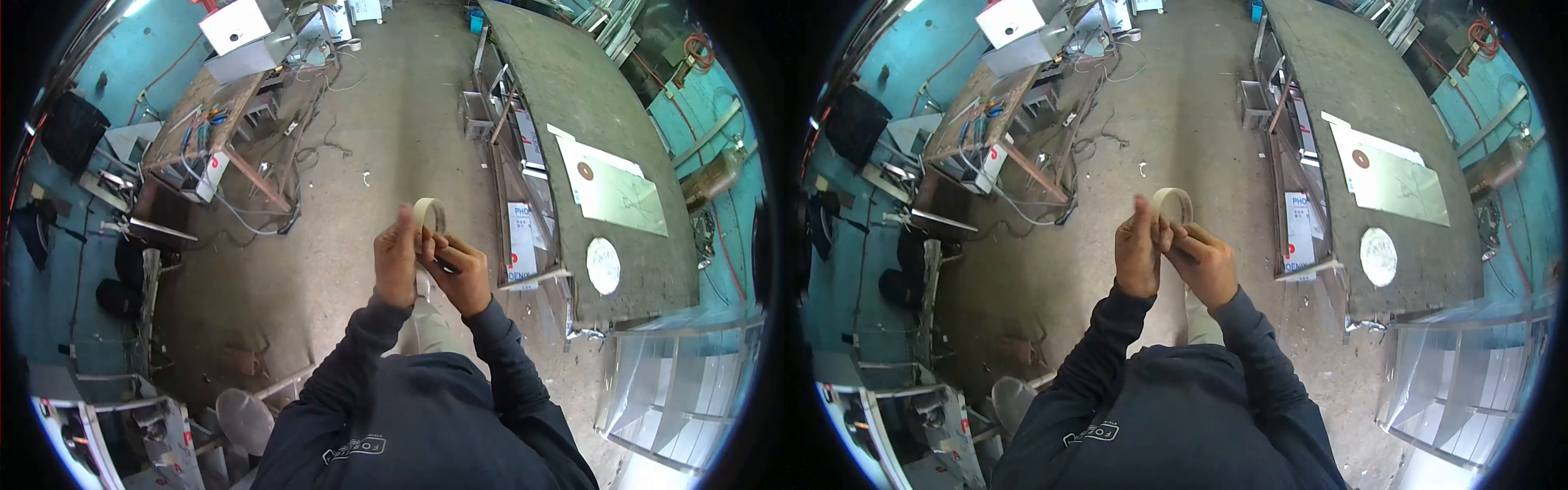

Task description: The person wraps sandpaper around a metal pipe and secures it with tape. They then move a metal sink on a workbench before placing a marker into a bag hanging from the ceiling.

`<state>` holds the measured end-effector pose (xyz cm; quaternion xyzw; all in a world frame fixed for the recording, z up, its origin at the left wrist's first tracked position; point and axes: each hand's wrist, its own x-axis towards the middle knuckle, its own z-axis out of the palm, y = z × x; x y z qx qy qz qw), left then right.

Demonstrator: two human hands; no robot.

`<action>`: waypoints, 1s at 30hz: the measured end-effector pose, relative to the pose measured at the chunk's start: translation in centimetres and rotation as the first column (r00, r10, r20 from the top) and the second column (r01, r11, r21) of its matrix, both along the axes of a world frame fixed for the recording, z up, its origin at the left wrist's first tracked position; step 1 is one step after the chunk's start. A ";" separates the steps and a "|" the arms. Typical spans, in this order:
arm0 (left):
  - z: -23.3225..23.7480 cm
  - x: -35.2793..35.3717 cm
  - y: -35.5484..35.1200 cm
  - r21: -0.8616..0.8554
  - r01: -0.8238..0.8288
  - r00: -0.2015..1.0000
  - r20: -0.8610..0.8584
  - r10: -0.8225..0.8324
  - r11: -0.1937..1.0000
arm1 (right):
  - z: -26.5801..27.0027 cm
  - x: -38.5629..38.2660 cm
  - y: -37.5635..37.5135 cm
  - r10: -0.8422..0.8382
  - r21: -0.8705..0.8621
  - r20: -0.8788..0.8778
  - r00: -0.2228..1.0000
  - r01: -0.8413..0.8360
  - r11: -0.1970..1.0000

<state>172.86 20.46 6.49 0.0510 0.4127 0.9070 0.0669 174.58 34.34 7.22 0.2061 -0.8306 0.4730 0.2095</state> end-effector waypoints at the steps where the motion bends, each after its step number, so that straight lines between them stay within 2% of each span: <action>1: 0.5 -2.4 0.1 -0.004 -0.003 1.000 -0.001 0.003 1.000 | -0.5 -2.6 -0.3 -0.005 -0.036 -0.009 1.000 0.005 0.999; 2: 1.8 -4.6 0.3 0.037 -0.011 0.999 0.051 0.010 0.999 | -0.6 -5.3 -0.6 0.000 -0.041 -0.009 1.000 0.000 0.999; 4: 2.2 -9.5 -0.1 0.067 -0.034 0.994 0.104 0.027 0.997 | -0.2 -10.8 -1.4 0.023 -0.177 0.049 0.999 -0.014 0.984; 6: 2.2 -14.3 -0.9 -0.149 -0.014 0.997 -0.071 0.004 0.989 | -0.6 -16.2 -1.7 0.067 -0.198 0.081 0.994 -0.050 0.979; 7: 2.9 -16.6 -0.9 -0.199 -0.082 0.996 -0.049 0.073 0.977 | -0.7 -18.8 -2.0 0.100 -0.210 0.112 0.989 -0.074 0.975; 10: 1.5 -23.9 -2.7 -0.241 -0.156 0.986 -0.096 0.136 0.958 | -0.7 -26.6 -3.9 0.158 -0.205 0.034 0.987 -0.148 0.968; 12: 2.6 -27.5 -3.1 -0.255 -0.271 0.962 -0.082 0.259 0.928 | -0.5 -30.3 -5.1 0.192 -0.156 0.059 0.980 -0.181 0.971; 16: 1.3 -36.2 -4.9 -0.292 -0.388 0.913 0.006 0.407 0.874 | -1.7 -39.0 -7.1 0.209 -0.091 0.044 0.977 -0.205 0.975; 18: 0.1 -40.9 -5.6 -0.269 -0.327 0.893 0.226 0.389 0.906 | -2.7 -43.8 -7.2 0.232 -0.048 0.091 0.969 -0.228 0.972; 19: -1.1 -43.1 -6.8 -0.215 -0.254 0.940 0.173 0.293 0.943 | -2.5 -46.4 -7.3 0.251 -0.032 0.131 0.959 -0.248 0.968; 20: -1.0 -45.4 -6.9 -0.204 -0.245 0.941 0.184 0.283 0.948 | -2.3 -49.0 -7.2 0.263 -0.014 0.172 0.949 -0.265 0.964; 21: -0.7 -47.6 -6.8 -0.105 -0.261 0.954 0.125 0.273 0.960 | -1.8 -51.6 -7.7 0.252 -0.076 0.176 0.952 -0.242 0.967; 22: -0.7 -50.0 -6.8 -0.001 -0.269 0.961 0.065 0.269 0.963 | -1.9 -54.4 -7.6 0.238 -0.061 0.184 0.954 -0.231 0.971; 23: -1.1 -52.4 -8.1 -0.188 -0.176 0.984 -0.049 0.169 0.966 | -2.1 -57.2 -7.4 0.243 -0.035 0.213 0.946 -0.241 0.970; 24: -1.3 -55.0 -8.6 -0.171 -0.172 0.985 -0.048 0.166 0.970 | -2.0 -60.0 -7.4 0.249 -0.008 0.242 0.938 -0.255 0.967; 26: -1.2 -60.2 -9.7 -0.282 -0.212 0.974 -0.137 0.180 0.936 | -1.1 -65.4 -7.7 0.226 -0.031 0.259 0.939 -0.226 0.974; 28: -0.5 -65.3 -10.8 -0.302 -0.238 0.965 -0.181 0.189 0.923 | 0.8 -70.5 -7.9 0.209 -0.119 0.283 0.936 -0.182 0.976; 29: 0.0 -67.8 -11.3 -0.347 -0.247 0.963 -0.189 0.190 0.905 | 2.1 -73.1 -8.1 0.205 -0.008 0.125 0.971 -0.206 0.979; 30: 0.4 -70.0 -11.6 -0.396 -0.248 0.964 -0.188 0.186 0.884 | 3.2 -75.5 -8.5 0.200 -0.003 0.129 0.971 -0.201 0.980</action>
